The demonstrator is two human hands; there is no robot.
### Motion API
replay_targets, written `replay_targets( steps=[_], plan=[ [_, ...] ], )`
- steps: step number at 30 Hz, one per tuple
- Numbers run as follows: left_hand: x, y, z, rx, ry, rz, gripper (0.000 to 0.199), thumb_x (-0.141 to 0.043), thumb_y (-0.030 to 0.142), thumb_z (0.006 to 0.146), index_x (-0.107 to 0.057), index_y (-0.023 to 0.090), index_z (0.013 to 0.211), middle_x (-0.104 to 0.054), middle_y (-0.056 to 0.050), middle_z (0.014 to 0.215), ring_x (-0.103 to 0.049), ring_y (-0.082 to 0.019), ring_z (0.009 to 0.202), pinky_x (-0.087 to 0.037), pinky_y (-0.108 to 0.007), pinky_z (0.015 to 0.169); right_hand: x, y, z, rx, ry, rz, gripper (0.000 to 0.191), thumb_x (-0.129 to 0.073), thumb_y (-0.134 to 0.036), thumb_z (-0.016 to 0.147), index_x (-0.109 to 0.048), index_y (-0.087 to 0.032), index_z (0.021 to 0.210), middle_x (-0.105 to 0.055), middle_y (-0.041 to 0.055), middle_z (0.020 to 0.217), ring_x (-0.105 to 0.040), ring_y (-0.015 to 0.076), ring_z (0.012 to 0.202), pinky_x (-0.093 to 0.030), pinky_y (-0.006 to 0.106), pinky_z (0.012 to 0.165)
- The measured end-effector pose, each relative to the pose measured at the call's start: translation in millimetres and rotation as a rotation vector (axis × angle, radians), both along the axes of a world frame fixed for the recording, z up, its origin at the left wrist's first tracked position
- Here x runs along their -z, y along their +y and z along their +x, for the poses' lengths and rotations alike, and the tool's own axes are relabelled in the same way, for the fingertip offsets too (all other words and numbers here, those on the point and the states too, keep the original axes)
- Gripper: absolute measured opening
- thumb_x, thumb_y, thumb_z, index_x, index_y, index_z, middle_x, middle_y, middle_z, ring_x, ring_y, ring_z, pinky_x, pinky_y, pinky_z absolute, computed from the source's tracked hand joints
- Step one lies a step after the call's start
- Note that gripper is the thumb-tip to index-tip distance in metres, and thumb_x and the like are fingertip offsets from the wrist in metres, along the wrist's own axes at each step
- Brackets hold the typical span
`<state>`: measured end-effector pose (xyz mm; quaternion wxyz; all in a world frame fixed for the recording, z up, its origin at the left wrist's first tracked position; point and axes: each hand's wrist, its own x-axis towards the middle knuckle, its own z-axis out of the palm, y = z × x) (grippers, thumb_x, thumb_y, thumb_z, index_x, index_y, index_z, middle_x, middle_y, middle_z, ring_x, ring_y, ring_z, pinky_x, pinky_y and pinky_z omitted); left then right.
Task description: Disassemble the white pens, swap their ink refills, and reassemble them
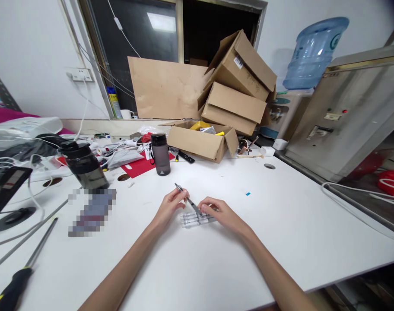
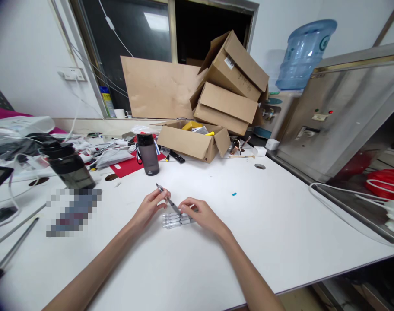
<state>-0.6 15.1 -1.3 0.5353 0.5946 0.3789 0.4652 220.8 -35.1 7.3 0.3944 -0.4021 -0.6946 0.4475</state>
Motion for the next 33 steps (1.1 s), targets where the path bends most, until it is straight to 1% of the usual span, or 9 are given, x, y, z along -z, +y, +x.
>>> replay_targets(
  steps=[3,6,12,19,22,25,27,30,33],
  plan=[
    [-3.8,-5,4,0.058,0.076,0.050,0.038,-0.052,0.057,0.096,-0.053,0.021,0.083,-0.059,-0.002,0.081,-0.056,-0.017,0.078,-0.048,-0.027,0.072,1.7,0,-2,0.032,0.008,0.018,0.032,-0.052,-0.049,0.100,-0.071,-0.023,0.098,-0.069,0.0043,0.097,-0.061,0.0210,0.091,-0.044,0.032,0.082],
    [-6.3,-14,10,0.121,0.214,0.137,0.041,-0.053,0.056,0.095,-0.046,0.021,0.075,-0.050,0.002,0.067,-0.047,-0.015,0.065,-0.042,-0.027,0.066,4.0,2,-3,0.098,0.046,0.056,0.030,-0.054,-0.048,0.099,-0.069,-0.024,0.107,-0.069,0.0030,0.094,-0.061,0.0200,0.090,-0.044,0.031,0.081],
    [-8.1,-28,18,0.266,0.325,0.244,0.036,-0.051,0.053,0.099,-0.055,0.021,0.082,-0.049,0.003,0.071,-0.046,-0.015,0.068,-0.037,-0.027,0.065,3.9,3,-7,0.136,0.107,0.119,0.026,-0.061,-0.046,0.095,-0.070,-0.026,0.108,-0.069,0.0046,0.105,-0.062,0.0217,0.096,-0.047,0.033,0.082],
    [-7.4,-30,19,0.291,0.380,0.289,0.033,-0.051,0.049,0.100,-0.057,0.021,0.083,-0.056,0.003,0.074,-0.050,-0.016,0.071,-0.039,-0.027,0.068,3.9,6,-5,0.160,0.165,0.150,0.019,-0.066,-0.042,0.092,-0.068,-0.023,0.093,-0.066,0.0028,0.093,-0.062,0.0201,0.089,-0.047,0.033,0.084],
    [-10.7,-32,18,0.251,0.379,0.333,0.034,-0.042,0.047,0.103,-0.063,0.022,0.092,-0.065,-0.001,0.089,-0.057,-0.019,0.084,-0.042,-0.028,0.079,2.3,8,-3,0.203,0.281,0.145,0.023,-0.063,-0.046,0.094,-0.063,-0.023,0.093,-0.066,0.0039,0.095,-0.062,0.0208,0.094,-0.047,0.036,0.090],
    [-8.6,-26,14,0.143,0.402,0.376,0.035,-0.038,0.042,0.105,-0.067,0.023,0.099,-0.068,-0.003,0.099,-0.059,-0.021,0.091,-0.042,-0.029,0.083,0.9,12,-1,0.245,0.501,0.067,0.027,-0.057,-0.051,0.096,-0.055,-0.025,0.096,-0.068,0.0046,0.093,-0.064,0.0217,0.094,-0.048,0.040,0.092],
    [-2.6,-19,8,0.061,0.453,0.389,0.032,-0.040,0.039,0.103,-0.067,0.023,0.098,-0.068,-0.003,0.098,-0.059,-0.021,0.088,-0.042,-0.029,0.078,-0.6,14,1,0.269,0.658,-0.004,0.028,-0.061,-0.051,0.094,-0.052,-0.025,0.095,-0.063,0.0026,0.084,-0.062,0.0195,0.082,-0.050,0.036,0.082],
    [9.7,-8,-2,-0.023,0.584,0.390,0.024,-0.043,0.032,0.100,-0.066,0.022,0.098,-0.066,-0.003,0.094,-0.057,-0.022,0.085,-0.040,-0.030,0.075,-4.7,17,4,0.300,0.847,-0.062,0.024,-0.070,-0.043,0.087,-0.054,-0.025,0.089,-0.045,-0.0020,0.071,-0.044,0.0138,0.062,-0.043,0.028,0.060],
    [19.9,0,-9,-0.031,0.643,0.379,0.021,-0.043,0.024,0.096,-0.064,0.022,0.098,-0.062,-0.003,0.088,-0.056,-0.021,0.083,-0.040,-0.031,0.074,-9.8,17,10,0.238,1.016,-0.114,0.018,-0.068,-0.035,0.088,-0.055,-0.023,0.084,-0.030,-0.0046,0.067,-0.030,0.0125,0.055,-0.036,0.025,0.052]
  ],
)
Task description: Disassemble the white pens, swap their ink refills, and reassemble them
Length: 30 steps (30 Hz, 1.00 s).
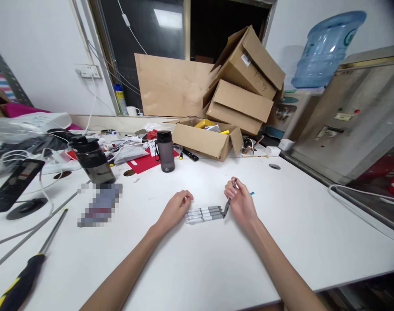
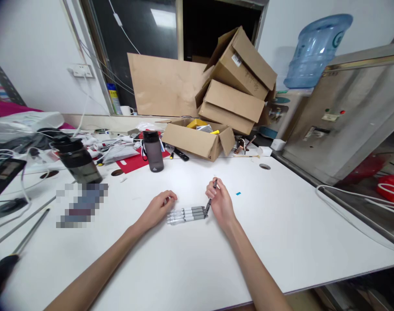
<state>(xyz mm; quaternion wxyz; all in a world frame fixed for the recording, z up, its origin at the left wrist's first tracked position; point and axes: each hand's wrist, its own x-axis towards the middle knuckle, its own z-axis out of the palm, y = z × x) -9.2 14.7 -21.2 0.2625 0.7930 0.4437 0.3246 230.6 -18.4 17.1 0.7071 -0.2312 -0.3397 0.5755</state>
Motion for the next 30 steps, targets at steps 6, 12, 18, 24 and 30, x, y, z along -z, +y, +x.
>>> replay_targets(
  steps=[6,12,18,24,30],
  plan=[
    [10.5,6,0,0.032,0.023,0.030,0.022,-0.043,0.019,0.093,-0.065,0.022,0.095,-0.060,-0.002,0.087,-0.056,-0.020,0.080,-0.041,-0.031,0.074,-3.7,-1,9,-0.076,0.164,0.052,0.020,-0.054,-0.024,0.093,-0.052,-0.021,0.074,-0.019,-0.0054,0.064,-0.023,0.0130,0.054,-0.035,0.023,0.052],
    [11.9,6,0,0.037,0.030,0.035,0.021,-0.043,0.018,0.093,-0.065,0.022,0.095,-0.060,-0.002,0.089,-0.056,-0.020,0.082,-0.041,-0.031,0.074,-4.7,0,12,-0.055,0.195,0.041,0.016,-0.049,-0.021,0.090,-0.053,-0.020,0.075,-0.018,-0.0053,0.065,-0.024,0.0137,0.055,-0.035,0.023,0.051],
    [10.3,6,1,0.032,0.041,0.032,0.022,-0.043,0.018,0.093,-0.065,0.022,0.095,-0.060,-0.002,0.089,-0.057,-0.020,0.083,-0.041,-0.031,0.075,-4.7,-1,13,0.018,0.206,0.028,0.015,-0.048,-0.021,0.090,-0.052,-0.021,0.075,-0.019,-0.0048,0.067,-0.026,0.0141,0.057,-0.037,0.024,0.053],
    [9.1,6,1,0.034,0.045,0.026,0.022,-0.043,0.020,0.094,-0.065,0.022,0.095,-0.060,-0.002,0.089,-0.056,-0.021,0.083,-0.041,-0.032,0.075,-4.7,-1,13,0.016,0.193,0.017,0.017,-0.049,-0.028,0.093,-0.051,-0.022,0.076,-0.019,-0.0049,0.068,-0.027,0.0141,0.056,-0.037,0.024,0.053],
    [11.7,7,0,0.040,0.024,0.026,0.022,-0.043,0.020,0.094,-0.065,0.022,0.095,-0.059,-0.002,0.087,-0.056,-0.020,0.080,-0.041,-0.032,0.074,-3.6,0,14,0.013,0.239,0.034,0.014,-0.048,-0.021,0.090,-0.052,-0.020,0.076,-0.020,-0.0050,0.067,-0.027,0.0135,0.057,-0.037,0.023,0.053]
  ],
)
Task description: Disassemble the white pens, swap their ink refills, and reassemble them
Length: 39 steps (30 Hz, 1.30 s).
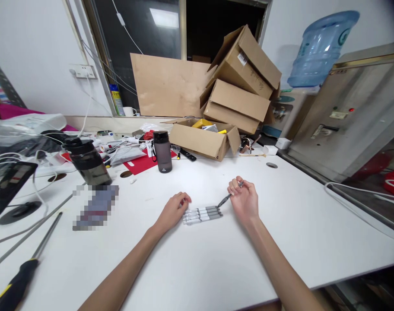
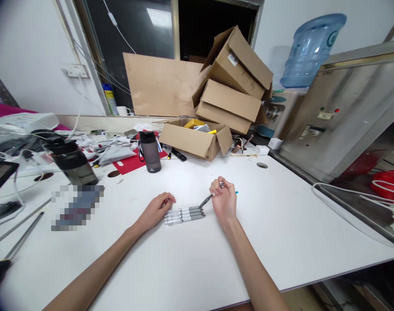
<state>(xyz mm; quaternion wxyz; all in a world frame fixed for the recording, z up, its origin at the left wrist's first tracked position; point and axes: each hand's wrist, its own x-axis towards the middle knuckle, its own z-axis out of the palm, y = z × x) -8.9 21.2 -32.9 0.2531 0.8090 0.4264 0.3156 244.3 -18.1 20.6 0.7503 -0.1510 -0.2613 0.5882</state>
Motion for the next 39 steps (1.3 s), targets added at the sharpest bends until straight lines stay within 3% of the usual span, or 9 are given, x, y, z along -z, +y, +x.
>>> replay_targets(
  steps=[10,16,28,34,39],
  plan=[
    [0.5,1.5,-0.6,0.001,0.008,0.001,0.021,-0.044,0.020,0.094,-0.065,0.022,0.096,-0.059,-0.002,0.087,-0.056,-0.020,0.080,-0.041,-0.032,0.075,-0.4,-0.5,0.4,0.001,0.034,-0.007,0.016,-0.049,-0.028,0.093,-0.055,-0.020,0.080,-0.021,-0.0052,0.068,-0.029,0.0132,0.057,-0.038,0.024,0.053],
    [-1.4,-0.3,-0.7,-0.003,0.019,-0.003,0.022,-0.043,0.020,0.093,-0.065,0.022,0.096,-0.060,-0.002,0.088,-0.057,-0.021,0.082,-0.042,-0.033,0.075,-1.3,-0.8,-0.5,0.012,0.022,-0.012,0.009,-0.051,-0.019,0.087,-0.054,-0.021,0.079,-0.020,-0.0054,0.067,-0.028,0.0133,0.056,-0.037,0.024,0.053],
    [-2.7,-1.3,-0.2,-0.003,0.028,0.005,0.023,-0.043,0.020,0.094,-0.066,0.022,0.096,-0.060,-0.002,0.088,-0.057,-0.021,0.082,-0.043,-0.032,0.075,-0.8,0.2,1.1,0.104,-0.042,-0.012,0.013,-0.051,-0.029,0.091,-0.053,-0.023,0.080,-0.023,-0.0048,0.067,-0.030,0.0141,0.056,-0.039,0.026,0.053],
    [-2.9,-0.2,-0.2,0.000,0.029,0.000,0.023,-0.043,0.020,0.094,-0.066,0.022,0.096,-0.061,-0.002,0.089,-0.057,-0.021,0.082,-0.042,-0.032,0.075,0.8,0.3,1.5,0.064,0.004,0.001,0.011,-0.049,-0.020,0.088,-0.055,-0.021,0.079,-0.023,-0.0048,0.068,-0.029,0.0134,0.057,-0.038,0.025,0.055],
    [-2.9,0.0,-0.4,0.005,0.029,0.007,0.023,-0.043,0.020,0.094,-0.066,0.022,0.096,-0.060,-0.002,0.088,-0.057,-0.021,0.083,-0.042,-0.033,0.076,0.7,0.2,1.7,0.083,-0.053,0.000,0.011,-0.052,-0.024,0.090,-0.054,-0.022,0.079,-0.023,-0.0048,0.068,-0.031,0.0138,0.056,-0.039,0.027,0.056]
  ],
)
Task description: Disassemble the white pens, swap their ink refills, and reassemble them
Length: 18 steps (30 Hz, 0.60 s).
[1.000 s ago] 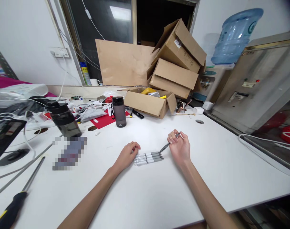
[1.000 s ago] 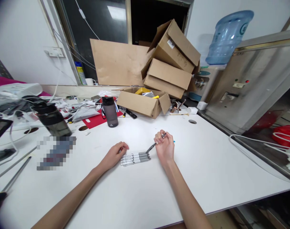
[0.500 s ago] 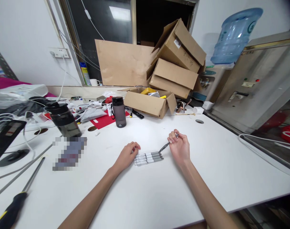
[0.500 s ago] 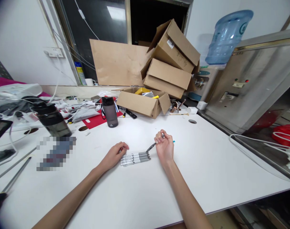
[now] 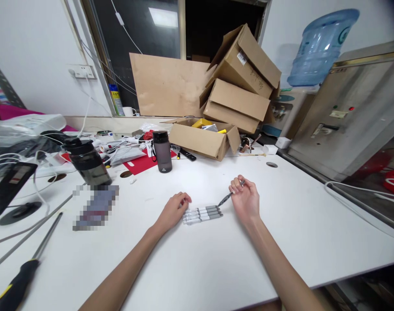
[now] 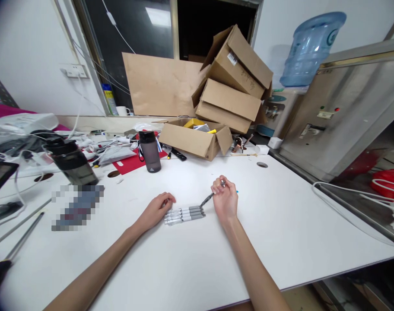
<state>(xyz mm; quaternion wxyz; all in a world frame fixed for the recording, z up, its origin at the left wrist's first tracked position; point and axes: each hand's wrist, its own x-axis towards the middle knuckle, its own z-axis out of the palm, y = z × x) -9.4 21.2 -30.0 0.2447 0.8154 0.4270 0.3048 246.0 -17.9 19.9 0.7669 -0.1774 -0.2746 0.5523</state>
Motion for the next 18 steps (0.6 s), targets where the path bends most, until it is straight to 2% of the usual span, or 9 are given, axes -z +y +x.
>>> replay_targets(
  steps=[7,12,14,18],
  plan=[
    [-1.9,-3,2,-0.031,-0.046,0.019,0.021,-0.045,0.019,0.093,-0.066,0.023,0.097,-0.062,-0.003,0.090,-0.057,-0.022,0.087,-0.044,-0.034,0.078,-0.3,0,0,0.025,-0.021,0.013,0.015,-0.049,-0.028,0.093,-0.055,-0.022,0.080,-0.026,-0.0040,0.068,-0.032,0.0144,0.058,-0.040,0.027,0.057],
    [-15.6,-12,8,-0.007,-0.142,0.033,0.020,-0.046,0.020,0.095,-0.066,0.024,0.097,-0.066,-0.004,0.098,-0.059,-0.022,0.093,-0.045,-0.033,0.080,5.1,4,-1,0.026,-0.131,-0.001,0.012,-0.051,-0.028,0.088,-0.052,-0.024,0.078,-0.030,-0.0037,0.064,-0.035,0.0159,0.058,-0.040,0.030,0.060],
    [-22.4,-16,12,0.026,-0.171,0.027,0.019,-0.048,0.021,0.096,-0.066,0.024,0.097,-0.066,-0.004,0.098,-0.059,-0.021,0.093,-0.045,-0.031,0.077,8.6,5,-3,0.059,-0.246,-0.005,0.009,-0.054,-0.029,0.087,-0.055,-0.024,0.080,-0.040,-0.0023,0.065,-0.041,0.0165,0.062,-0.040,0.030,0.063],
    [-31.5,-23,19,0.079,-0.223,0.011,0.016,-0.050,0.024,0.097,-0.066,0.023,0.098,-0.068,-0.003,0.100,-0.060,-0.019,0.090,-0.046,-0.031,0.082,16.7,5,-12,0.139,-0.630,0.023,0.009,-0.062,-0.032,0.090,-0.059,-0.025,0.088,-0.060,0.0001,0.077,-0.052,0.0176,0.074,-0.041,0.031,0.074]
  ],
)
